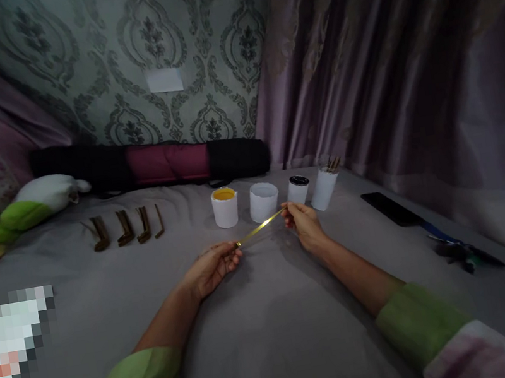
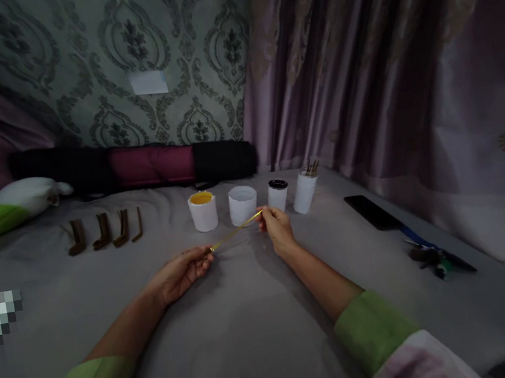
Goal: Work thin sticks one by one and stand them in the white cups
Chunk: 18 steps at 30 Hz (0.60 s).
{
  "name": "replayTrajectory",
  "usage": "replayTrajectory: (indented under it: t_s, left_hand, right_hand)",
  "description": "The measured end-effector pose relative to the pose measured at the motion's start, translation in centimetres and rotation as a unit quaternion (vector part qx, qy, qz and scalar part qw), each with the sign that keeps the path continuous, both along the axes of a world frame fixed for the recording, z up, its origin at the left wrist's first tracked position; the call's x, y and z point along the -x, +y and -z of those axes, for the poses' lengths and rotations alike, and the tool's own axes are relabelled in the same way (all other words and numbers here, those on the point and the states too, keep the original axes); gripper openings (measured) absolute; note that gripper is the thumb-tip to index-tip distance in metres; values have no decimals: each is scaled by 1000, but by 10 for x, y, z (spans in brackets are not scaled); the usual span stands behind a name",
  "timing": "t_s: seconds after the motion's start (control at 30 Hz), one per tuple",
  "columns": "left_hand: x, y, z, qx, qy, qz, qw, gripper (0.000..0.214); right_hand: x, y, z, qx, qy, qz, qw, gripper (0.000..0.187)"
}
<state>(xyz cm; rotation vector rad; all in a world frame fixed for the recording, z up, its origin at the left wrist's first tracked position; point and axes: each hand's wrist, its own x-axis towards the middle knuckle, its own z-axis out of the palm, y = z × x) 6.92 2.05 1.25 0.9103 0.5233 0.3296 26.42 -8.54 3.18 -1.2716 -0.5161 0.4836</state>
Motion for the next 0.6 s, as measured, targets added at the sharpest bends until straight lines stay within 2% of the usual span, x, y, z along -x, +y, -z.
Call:
replayTrajectory:
  t_s: [0.6]
  left_hand:
    - [1, -2, -2, 16, 3, -23, 1000, 7]
  right_hand:
    - [2, -12, -7, 22, 13, -12, 1000, 23]
